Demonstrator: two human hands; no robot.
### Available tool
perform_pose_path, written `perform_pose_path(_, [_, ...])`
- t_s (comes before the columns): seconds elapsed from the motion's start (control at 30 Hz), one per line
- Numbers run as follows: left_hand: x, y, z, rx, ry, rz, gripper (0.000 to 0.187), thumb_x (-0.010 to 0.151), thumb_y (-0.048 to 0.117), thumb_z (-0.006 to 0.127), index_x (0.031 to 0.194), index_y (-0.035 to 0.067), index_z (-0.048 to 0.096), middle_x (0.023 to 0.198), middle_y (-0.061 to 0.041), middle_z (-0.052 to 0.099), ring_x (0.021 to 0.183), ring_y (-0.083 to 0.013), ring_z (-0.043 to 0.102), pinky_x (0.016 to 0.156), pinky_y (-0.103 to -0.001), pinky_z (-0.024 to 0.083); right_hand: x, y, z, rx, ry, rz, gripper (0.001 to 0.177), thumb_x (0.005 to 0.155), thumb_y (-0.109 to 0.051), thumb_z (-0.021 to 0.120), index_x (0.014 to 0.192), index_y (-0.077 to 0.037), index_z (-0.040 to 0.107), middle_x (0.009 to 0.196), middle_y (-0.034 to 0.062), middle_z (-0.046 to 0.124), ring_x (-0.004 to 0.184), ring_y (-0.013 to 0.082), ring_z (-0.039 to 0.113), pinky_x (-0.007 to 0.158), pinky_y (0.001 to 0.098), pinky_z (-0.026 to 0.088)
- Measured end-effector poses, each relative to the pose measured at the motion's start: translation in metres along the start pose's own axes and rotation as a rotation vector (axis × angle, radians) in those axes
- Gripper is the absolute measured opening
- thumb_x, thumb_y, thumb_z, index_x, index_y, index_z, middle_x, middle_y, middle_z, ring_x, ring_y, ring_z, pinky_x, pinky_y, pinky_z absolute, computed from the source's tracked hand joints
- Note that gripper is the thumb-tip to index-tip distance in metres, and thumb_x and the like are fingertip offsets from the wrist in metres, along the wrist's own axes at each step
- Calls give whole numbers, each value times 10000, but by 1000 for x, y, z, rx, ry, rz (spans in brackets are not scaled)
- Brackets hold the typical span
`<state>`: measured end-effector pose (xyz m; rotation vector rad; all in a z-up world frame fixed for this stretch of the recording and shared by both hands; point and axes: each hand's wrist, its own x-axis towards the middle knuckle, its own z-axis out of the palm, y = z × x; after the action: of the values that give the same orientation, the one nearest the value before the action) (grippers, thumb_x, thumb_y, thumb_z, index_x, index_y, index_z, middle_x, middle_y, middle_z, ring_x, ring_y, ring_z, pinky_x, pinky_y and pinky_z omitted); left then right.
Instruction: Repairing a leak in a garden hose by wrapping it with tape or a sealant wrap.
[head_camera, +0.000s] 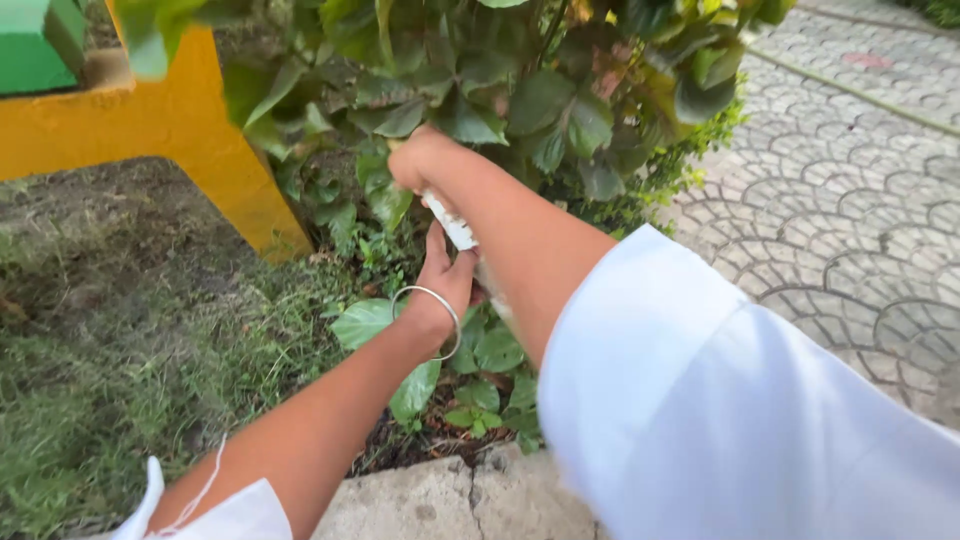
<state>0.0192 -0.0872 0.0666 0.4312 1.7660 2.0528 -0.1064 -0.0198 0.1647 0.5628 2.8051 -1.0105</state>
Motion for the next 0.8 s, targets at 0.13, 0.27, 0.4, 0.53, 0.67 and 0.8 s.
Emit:
perform_pose_path(0.13, [29, -29, -16, 93, -98, 476, 580, 1024, 228, 567, 1521, 144, 280, 1189, -184, 626, 942, -325, 622, 786, -455, 538, -20, 20, 10, 137, 339, -31, 419, 812, -201, 728, 1201, -52, 677, 1206, 190, 695, 1109, 324, 689, 926, 394, 553])
perform_pose_path(0.27, [25, -4, -51, 758, 28, 320, 460, 960, 132, 559, 1419, 163, 551, 1125, -262, 693, 995, -410, 671, 907, -490, 535, 5, 66, 31, 161, 405, 5, 616, 860, -230, 692, 1423, -94, 479, 1293, 224, 642, 1169, 387, 637, 973, 465, 514])
perform_pose_path(0.4, [-1, 37, -76, 865, 163, -20, 456, 917, 162, 537, 1352, 212, 663, 955, -211, 741, 875, -343, 742, 905, -438, 553, -45, 68, 7, 458, 224, 178, 566, 857, -234, 704, 1358, -29, 539, 1200, 166, 711, 887, 289, 773, 689, 391, 630])
perform_pose_path(0.53, [-7, 37, -91, 817, 159, -26, 418, 948, 190, 518, 1335, 127, 663, 925, -191, 782, 856, -285, 767, 884, -402, 561, -34, 72, 18, 571, 249, 171, 685, 854, -165, 693, 1454, -132, 365, 1145, 152, 642, 762, 271, 716, 554, 367, 604])
perform_pose_path(0.67, [-5, 53, -71, 760, 152, -54, 526, 926, 184, 568, 1448, 129, 526, 936, -146, 788, 810, -239, 772, 828, -384, 570, -15, 64, 31, 587, 251, -33, 548, 853, -180, 668, 1381, -108, 543, 1031, 147, 724, 700, 249, 669, 489, 361, 512])
perform_pose_path(0.8, [38, 42, -74, 620, 55, -103, 901, 869, 85, 704, 1599, 119, 176, 1016, -206, 722, 772, -335, 711, 721, -486, 586, -42, 38, 27, 579, 159, -110, 613, 851, -147, 664, 1441, -141, 498, 1064, 112, 706, 746, 235, 683, 520, 388, 521])
